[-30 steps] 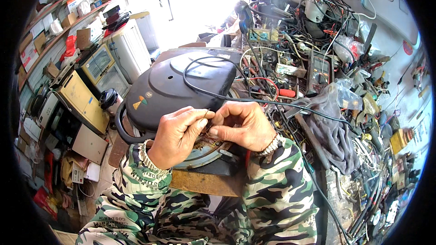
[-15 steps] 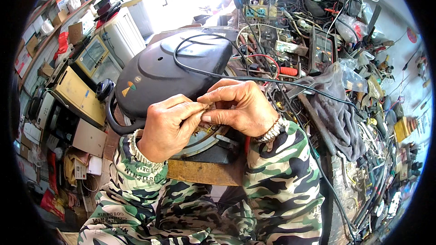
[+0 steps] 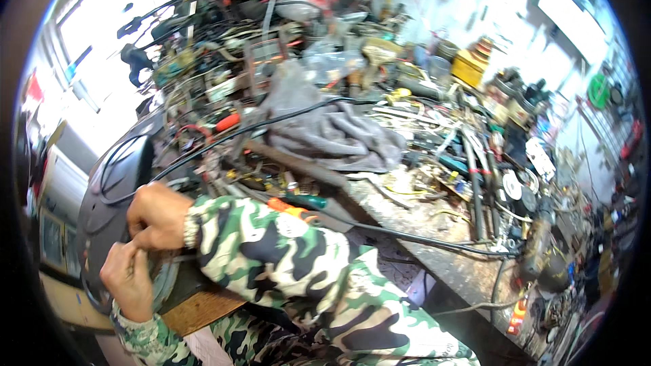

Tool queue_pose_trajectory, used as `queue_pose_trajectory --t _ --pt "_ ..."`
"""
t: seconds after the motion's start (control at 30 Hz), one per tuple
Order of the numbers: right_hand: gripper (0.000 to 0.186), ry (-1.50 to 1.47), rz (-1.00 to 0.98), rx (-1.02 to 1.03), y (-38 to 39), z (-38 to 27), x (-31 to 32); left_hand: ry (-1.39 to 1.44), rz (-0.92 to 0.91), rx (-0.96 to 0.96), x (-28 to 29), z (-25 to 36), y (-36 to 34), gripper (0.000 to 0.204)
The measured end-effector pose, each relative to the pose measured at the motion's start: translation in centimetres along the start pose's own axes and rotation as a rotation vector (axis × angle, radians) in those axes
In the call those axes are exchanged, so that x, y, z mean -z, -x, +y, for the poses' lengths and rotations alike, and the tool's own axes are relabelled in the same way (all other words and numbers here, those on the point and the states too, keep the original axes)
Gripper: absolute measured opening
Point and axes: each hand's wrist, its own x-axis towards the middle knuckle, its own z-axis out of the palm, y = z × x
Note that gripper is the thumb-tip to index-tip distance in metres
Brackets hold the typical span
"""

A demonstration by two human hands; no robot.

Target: The person opens the lid of a black electric kettle to inspect the internal wiring and heating element. They then use pliers and a screwdriver to strip and adjust the wires connected to the kettle's base, working on the electrical connections.

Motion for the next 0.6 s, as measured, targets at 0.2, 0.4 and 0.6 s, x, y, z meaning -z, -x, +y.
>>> queue_pose_trajectory --t 0.2,0.4,0.6 --pt "0.012 -0.097 0.103 -0.040 0.1 -1.1 -0.1 0.052 -0.015 0.008 0.2 -0.9 0.4 0.014" --pt "0.012 -0.088 0.075 -0.061 0.0 -1.0 -0.2 0.052 -0.022 0.002 0.0 -1.2 0.7 0.007" --pt "0.012 -0.116 0.002 -0.122 1.3 -1.1 0.5 0.110 -0.034 -0.048 0.1 -0.3 0.4 0.010"
